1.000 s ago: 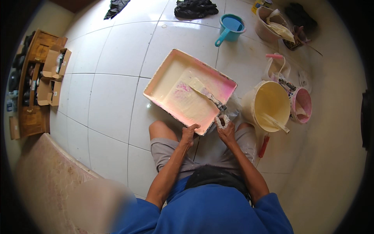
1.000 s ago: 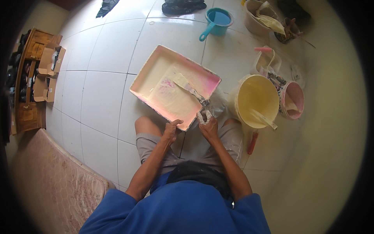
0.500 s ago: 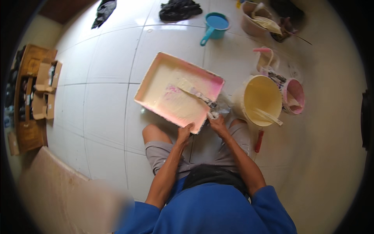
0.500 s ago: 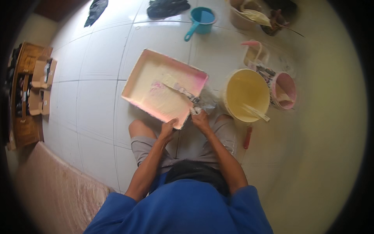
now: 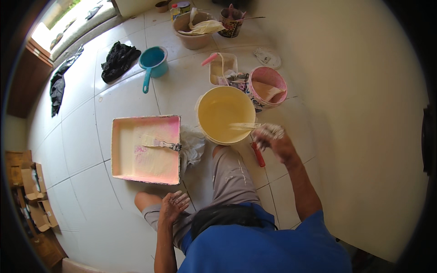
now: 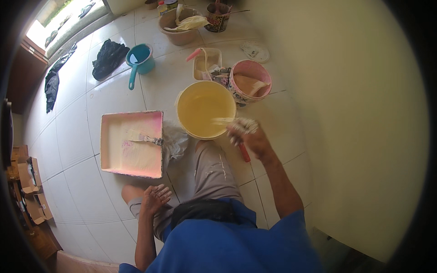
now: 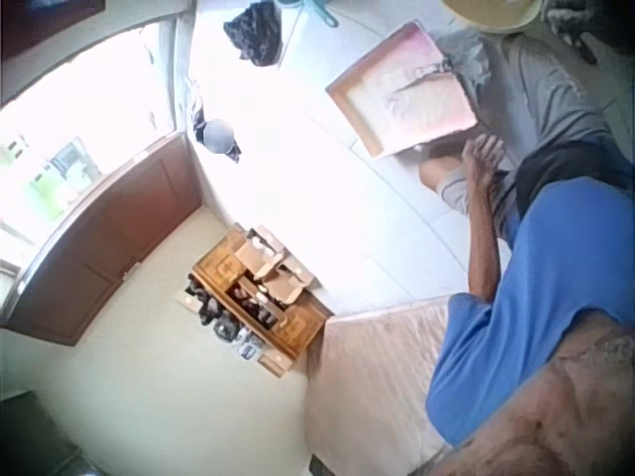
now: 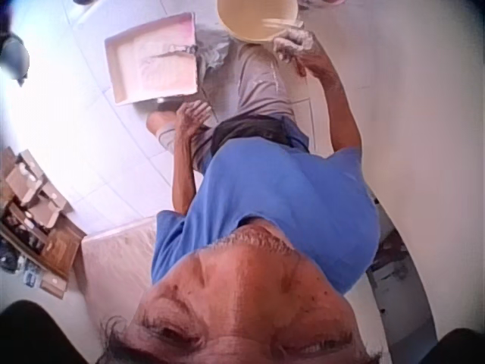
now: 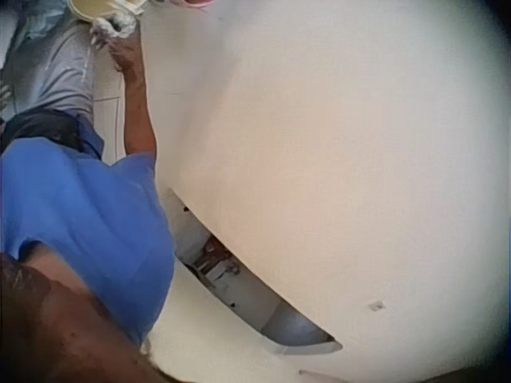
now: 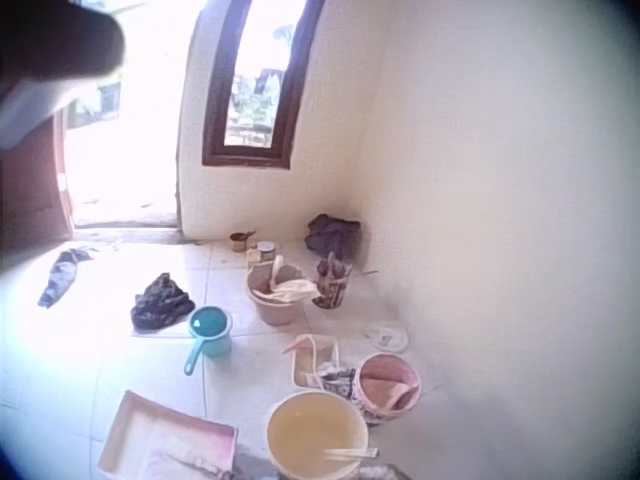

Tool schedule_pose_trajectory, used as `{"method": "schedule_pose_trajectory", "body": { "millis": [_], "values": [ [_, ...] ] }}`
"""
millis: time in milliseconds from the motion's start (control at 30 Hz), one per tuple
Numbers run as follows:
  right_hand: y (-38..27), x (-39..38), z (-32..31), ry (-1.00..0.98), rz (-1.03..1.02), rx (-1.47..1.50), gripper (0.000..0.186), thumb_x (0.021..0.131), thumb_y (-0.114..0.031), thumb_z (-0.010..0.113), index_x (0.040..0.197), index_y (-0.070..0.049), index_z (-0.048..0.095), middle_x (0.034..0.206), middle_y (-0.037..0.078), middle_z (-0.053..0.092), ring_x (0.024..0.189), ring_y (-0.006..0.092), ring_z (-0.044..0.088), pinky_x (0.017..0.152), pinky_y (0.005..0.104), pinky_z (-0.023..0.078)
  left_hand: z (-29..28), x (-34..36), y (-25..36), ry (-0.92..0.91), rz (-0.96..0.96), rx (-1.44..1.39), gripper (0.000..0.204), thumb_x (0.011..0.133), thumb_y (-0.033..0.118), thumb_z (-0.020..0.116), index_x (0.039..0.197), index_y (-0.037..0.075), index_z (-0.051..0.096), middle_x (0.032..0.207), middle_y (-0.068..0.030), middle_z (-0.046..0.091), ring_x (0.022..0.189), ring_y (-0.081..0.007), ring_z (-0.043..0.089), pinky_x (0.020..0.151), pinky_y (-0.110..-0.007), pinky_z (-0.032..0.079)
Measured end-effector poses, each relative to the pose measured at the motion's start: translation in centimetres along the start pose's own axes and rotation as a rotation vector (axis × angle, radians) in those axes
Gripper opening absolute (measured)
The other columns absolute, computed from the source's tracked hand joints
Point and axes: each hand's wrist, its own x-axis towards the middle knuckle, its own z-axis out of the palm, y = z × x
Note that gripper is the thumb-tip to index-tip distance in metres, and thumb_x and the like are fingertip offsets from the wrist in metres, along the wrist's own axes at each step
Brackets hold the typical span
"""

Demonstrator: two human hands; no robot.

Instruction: The person stirs paint in a bucket with a stick, pours it into a tray, and uses a brush to spread it.

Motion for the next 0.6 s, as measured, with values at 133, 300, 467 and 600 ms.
{"method": "schedule_pose_trajectory", "body": {
  "millis": [133,300,467,600],
  "values": [
    [-0.1,6.4,-11.0,0.484,-0.032,0.589,0.019,0.085,-0.009,0.057,0.1,0.003,0.055,0.084,0.009,0.059,0.067,0.0155,0.059,0.056,0.0237,0.05,0.9,-0.2,-3.1,-0.032,0.168,0.076,0.054,0.082,0.033,0.055,0.12,-0.003,0.043,0.113,-0.0152,0.053,0.096,-0.0252,0.057,0.086,-0.039,0.047],
    [3.0,20.9,-18.8,0.633,0.139,0.904,0.034,0.081,0.003,0.054,0.113,0.003,0.043,0.098,0.018,0.053,0.072,0.0238,0.06,0.065,0.0287,0.057,6.4,-2.0,-4.8,0.059,0.321,0.005,0.045,0.084,0.027,0.056,0.116,-0.003,0.045,0.098,-0.0098,0.056,0.085,-0.0206,0.058,0.081,-0.035,0.049],
    [5.4,27.8,-23.5,0.788,0.089,1.188,0.026,0.082,-0.004,0.058,0.106,0.003,0.049,0.102,0.014,0.053,0.074,0.0243,0.061,0.062,0.0378,0.057,9.7,-2.2,-4.3,0.123,0.329,0.046,0.038,0.081,0.018,0.055,0.113,-0.001,0.046,0.092,-0.0078,0.055,0.08,-0.0181,0.058,0.075,-0.031,0.049],
    [5.8,30.4,-22.8,0.974,0.127,1.026,0.029,0.081,-0.003,0.059,0.108,0.002,0.049,0.094,0.015,0.057,0.07,0.0242,0.062,0.059,0.0359,0.056,9.2,-0.3,-3.6,0.169,0.317,0.08,0.039,0.082,0.018,0.054,0.115,-0.002,0.046,0.094,-0.0082,0.055,0.082,-0.0184,0.058,0.076,-0.031,0.049]
  ]
}}
